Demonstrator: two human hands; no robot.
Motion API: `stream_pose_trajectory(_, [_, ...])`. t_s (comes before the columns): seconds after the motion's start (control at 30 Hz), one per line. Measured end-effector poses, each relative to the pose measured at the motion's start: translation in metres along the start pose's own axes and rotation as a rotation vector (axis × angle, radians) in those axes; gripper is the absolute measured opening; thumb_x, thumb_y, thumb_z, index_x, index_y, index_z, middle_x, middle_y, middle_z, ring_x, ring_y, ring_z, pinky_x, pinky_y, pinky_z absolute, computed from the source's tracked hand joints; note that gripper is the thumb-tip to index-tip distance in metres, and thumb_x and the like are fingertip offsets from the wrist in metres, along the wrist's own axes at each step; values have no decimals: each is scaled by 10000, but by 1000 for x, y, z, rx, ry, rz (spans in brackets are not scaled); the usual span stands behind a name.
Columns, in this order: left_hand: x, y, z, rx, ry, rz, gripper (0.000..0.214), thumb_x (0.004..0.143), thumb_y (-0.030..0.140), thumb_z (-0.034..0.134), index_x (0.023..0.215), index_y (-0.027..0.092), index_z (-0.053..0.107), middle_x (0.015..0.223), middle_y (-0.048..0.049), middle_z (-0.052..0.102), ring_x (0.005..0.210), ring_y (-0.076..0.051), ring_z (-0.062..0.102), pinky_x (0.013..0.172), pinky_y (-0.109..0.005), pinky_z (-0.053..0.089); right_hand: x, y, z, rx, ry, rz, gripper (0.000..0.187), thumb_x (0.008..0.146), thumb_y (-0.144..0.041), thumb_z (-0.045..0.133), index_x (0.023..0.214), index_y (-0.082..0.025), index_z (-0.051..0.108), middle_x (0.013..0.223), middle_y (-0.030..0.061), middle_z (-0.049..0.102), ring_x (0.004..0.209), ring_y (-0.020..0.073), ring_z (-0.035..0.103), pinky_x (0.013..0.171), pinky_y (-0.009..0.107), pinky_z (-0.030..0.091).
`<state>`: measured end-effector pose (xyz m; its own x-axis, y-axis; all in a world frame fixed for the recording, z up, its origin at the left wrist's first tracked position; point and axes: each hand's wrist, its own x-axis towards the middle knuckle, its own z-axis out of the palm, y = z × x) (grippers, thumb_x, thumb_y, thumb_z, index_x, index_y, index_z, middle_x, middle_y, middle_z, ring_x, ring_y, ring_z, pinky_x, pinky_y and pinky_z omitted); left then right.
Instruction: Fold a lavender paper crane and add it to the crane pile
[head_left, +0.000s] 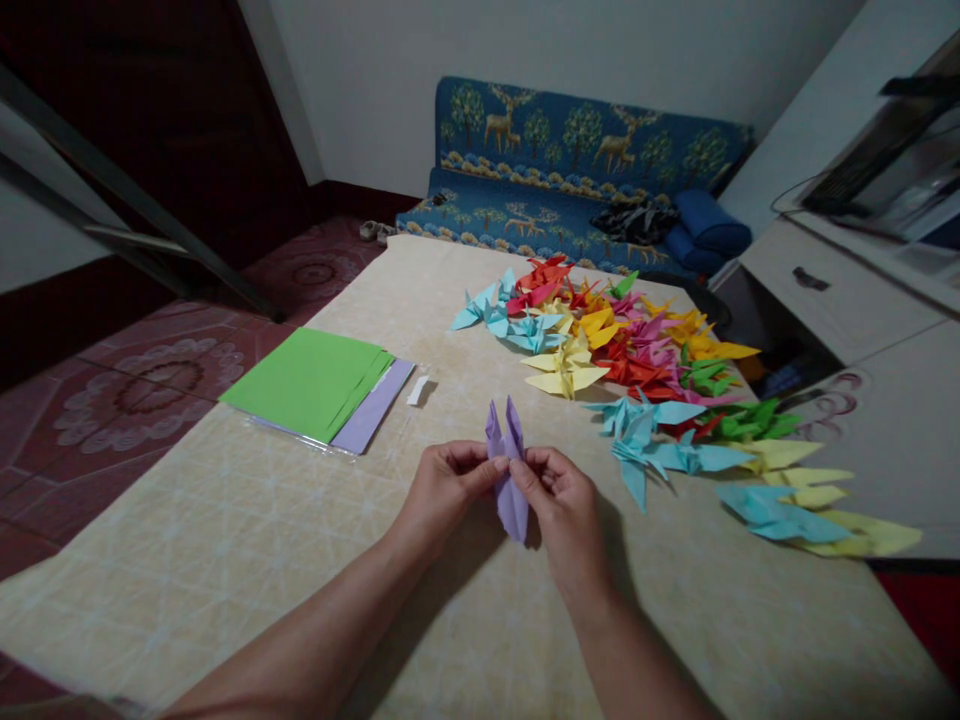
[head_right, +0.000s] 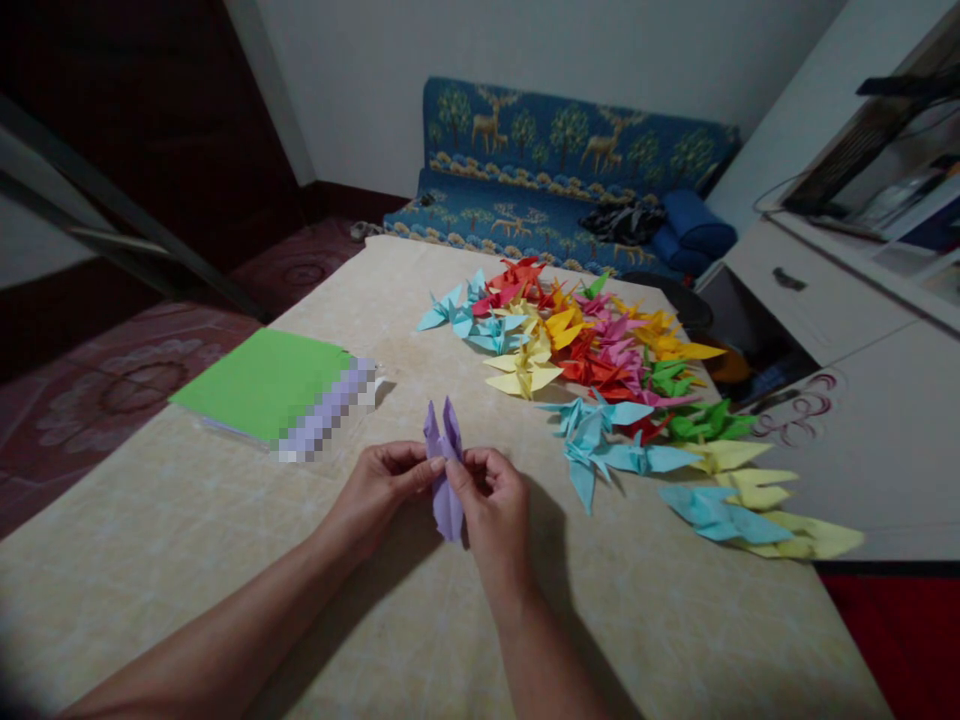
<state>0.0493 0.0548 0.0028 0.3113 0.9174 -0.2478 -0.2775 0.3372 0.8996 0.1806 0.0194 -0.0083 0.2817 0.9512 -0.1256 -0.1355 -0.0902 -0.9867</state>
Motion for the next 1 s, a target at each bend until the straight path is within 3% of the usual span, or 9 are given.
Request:
stream_pose_trajectory(0.2, [0, 1, 0, 76, -4, -49, 334, 674, 392, 815, 607, 104, 658, 537, -12, 610, 460, -90, 534, 467, -198, 421, 0, 2, -4, -51, -15, -57, 238, 783, -384, 696, 713, -167, 628, 645, -17, 577, 595, 118, 507, 538, 208, 408])
stream_pose_trajectory(0.53, [2, 2, 0, 78, 20, 12, 375, 678, 419, 801, 569, 116, 610, 471, 7, 566, 391, -79, 490, 410, -192, 370, -5, 2, 0, 41, -117, 73, 255, 786, -412, 686, 721, -189, 581, 552, -38, 581, 457, 121, 512, 447, 218, 403])
stream_pose_trajectory(0.67, [3, -2, 0, 20, 43, 49, 357, 672, 383, 817, 790, 157, 567, 497, 49, 578, 382, -94, 513, 406, -196, 430, -5, -1, 3, 149, -58, 114, 332, 730, -374, 756, 954, -237, 552, 565, -56, 628, 406, 146, 547, 391, 219, 402])
stream_pose_trajectory(0.77, [3, -2, 1, -26, 33, 73, 463, 681, 351, 819, 948, 214, 467, 504, 89, 577, 390, -108, 535, 416, -207, 476, -5, -3, 2, 196, -33, 126, 341, 726, -372, 763, 967, -245, 557, 624, -33, 675, 432, 166, 600, 396, 228, 431])
stream_pose_trajectory(0.87, [3, 0, 1, -55, 23, 57, 478, 694, 345, 812, 984, 220, 453, 520, 87, 588, 410, -103, 544, 434, -204, 494, -6, -4, -1, 254, -92, 141, 254, 756, -375, 725, 924, -212, 625, 727, 16, 714, 502, 176, 646, 473, 266, 499])
stream_pose_trajectory(1.0, [3, 1, -2, -110, 21, -16, 387, 714, 354, 799, 943, 169, 548, 585, 33, 632, 452, -85, 555, 463, -184, 490, -6, -8, -4, 238, -211, 88, 246, 768, -337, 694, 984, -220, 687, 791, 31, 701, 616, 183, 669, 594, 310, 545])
